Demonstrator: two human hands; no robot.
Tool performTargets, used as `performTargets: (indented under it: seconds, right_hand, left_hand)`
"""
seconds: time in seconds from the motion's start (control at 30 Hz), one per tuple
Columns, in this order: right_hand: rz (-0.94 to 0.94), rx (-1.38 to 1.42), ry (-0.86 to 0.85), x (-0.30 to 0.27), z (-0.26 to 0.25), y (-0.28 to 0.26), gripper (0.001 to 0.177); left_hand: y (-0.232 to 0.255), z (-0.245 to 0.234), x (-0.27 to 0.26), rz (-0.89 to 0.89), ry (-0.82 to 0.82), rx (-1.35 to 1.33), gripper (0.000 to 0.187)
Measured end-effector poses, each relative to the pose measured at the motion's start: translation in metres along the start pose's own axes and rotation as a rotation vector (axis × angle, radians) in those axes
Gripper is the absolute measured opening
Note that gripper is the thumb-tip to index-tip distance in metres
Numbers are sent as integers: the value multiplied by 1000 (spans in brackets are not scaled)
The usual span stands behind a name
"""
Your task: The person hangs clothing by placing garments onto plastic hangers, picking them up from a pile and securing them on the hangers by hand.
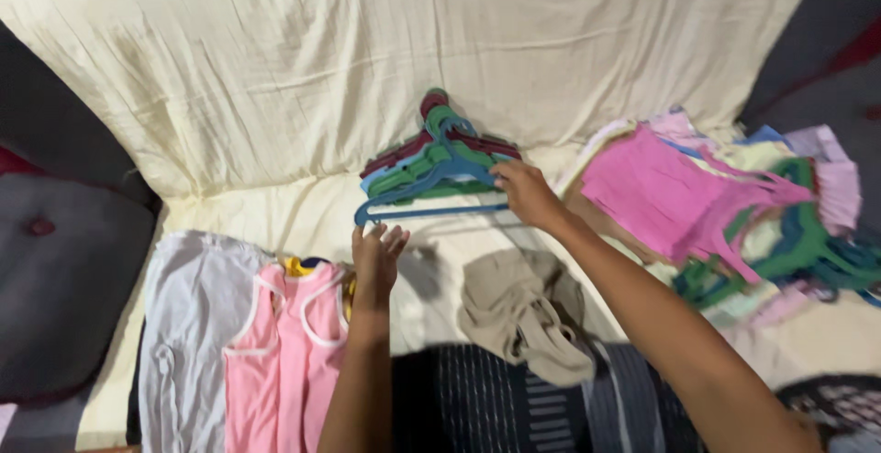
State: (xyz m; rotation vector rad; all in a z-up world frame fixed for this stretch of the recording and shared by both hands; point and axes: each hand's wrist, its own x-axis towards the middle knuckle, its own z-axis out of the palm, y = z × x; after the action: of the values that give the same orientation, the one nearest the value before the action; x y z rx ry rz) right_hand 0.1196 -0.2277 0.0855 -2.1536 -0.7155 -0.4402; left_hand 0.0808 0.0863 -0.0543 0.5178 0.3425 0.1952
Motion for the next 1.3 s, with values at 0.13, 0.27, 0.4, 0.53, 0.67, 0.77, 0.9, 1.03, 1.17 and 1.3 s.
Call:
performTargets:
  seconds: [0.13, 0.27, 0.4, 0.53, 0.67, 0.77, 0.9, 1.03, 1.17, 1.3]
  right_hand:
    - [3, -117, -14, 14, 29, 26, 15]
    - [55, -94, 29, 22, 45, 42, 13]
    - [64, -126, 37, 23, 53, 53, 14]
    - [111, -166, -9, 24, 50, 48, 17]
    - [1, -185, 67, 18, 38, 34, 19]
    - [16, -146, -48, 7, 25, 26, 14]
    - [82, -54, -348, -24, 5, 13, 19]
    - [125, -34, -601, -54, -26, -15, 20]
    - [319, -115, -802, -85, -53, -51, 34]
    - [334, -250, -1139, -121, -66, -67, 57]
  left_hand:
    - [7, -2, 34, 42, 39, 492, 56]
    - [7, -10, 61, 101, -12, 768, 46]
    - [6, -15, 77, 179, 63, 1181, 40]
    - [-5, -20, 74, 209, 21, 990, 71]
    - [-18, -20, 50, 969, 121, 1493, 75]
    - [-16, 6, 17, 647, 4, 1360, 45]
    - [-13, 48, -43, 218, -317, 1221, 29]
    - [-25, 74, -98, 24, -886, 1366, 22]
    - [-57, 83, -135, 99, -1057, 1560, 29]
    - [-93, 69, -139, -16, -959, 1660, 31]
